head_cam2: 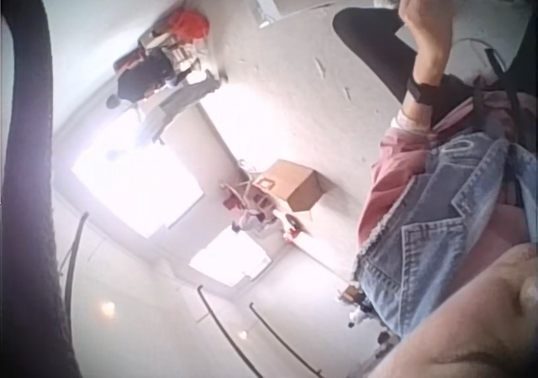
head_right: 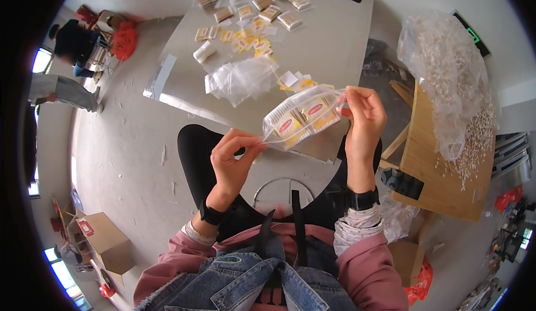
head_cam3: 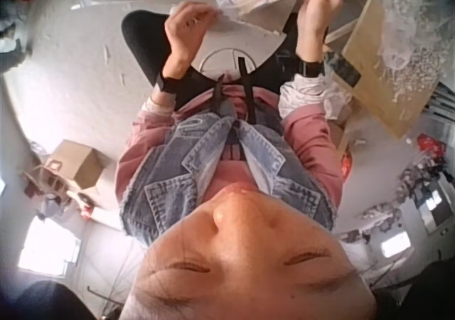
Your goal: Packing bundles of cotton swabs into small plastic bags and applying labels.
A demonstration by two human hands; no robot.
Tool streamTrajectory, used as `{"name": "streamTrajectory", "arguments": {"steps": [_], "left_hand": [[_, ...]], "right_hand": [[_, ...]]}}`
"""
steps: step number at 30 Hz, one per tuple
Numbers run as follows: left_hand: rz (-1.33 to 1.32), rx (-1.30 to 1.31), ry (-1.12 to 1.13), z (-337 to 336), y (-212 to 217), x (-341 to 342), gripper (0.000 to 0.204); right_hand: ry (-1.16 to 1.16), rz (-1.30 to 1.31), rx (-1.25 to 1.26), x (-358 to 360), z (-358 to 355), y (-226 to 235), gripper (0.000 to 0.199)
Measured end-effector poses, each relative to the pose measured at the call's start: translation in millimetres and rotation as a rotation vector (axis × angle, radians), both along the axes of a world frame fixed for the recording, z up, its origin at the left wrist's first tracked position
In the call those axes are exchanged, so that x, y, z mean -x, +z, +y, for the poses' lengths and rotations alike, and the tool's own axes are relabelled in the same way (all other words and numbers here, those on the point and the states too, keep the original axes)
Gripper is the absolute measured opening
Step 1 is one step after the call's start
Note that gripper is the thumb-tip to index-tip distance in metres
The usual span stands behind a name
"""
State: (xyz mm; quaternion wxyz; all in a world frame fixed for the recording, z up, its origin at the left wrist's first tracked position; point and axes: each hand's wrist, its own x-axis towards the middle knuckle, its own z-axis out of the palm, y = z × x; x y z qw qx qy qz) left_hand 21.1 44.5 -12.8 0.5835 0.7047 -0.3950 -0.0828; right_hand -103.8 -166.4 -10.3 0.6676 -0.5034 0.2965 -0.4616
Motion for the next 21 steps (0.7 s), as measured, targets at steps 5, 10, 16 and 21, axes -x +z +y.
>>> {"name": "streamTrajectory", "arguments": {"steps": [5,10,16,21], "left_hand": [[-0.024,0.021,0.034,-15,21,-18,0.014],[-0.027,0.024,-0.014,-28,29,-25,0.013],[-0.088,0.001,-0.012,-24,25,-27,0.013],[-0.129,-0.016,-0.028,-20,26,-32,0.013]], "right_hand": [[-0.028,0.062,0.076,17,-9,-12,0.007],[-0.148,0.222,0.329,15,-5,-1,0.018],[0.254,0.608,1.296,-22,42,61,0.058],[0.360,0.595,1.259,-29,53,56,0.060]]}}
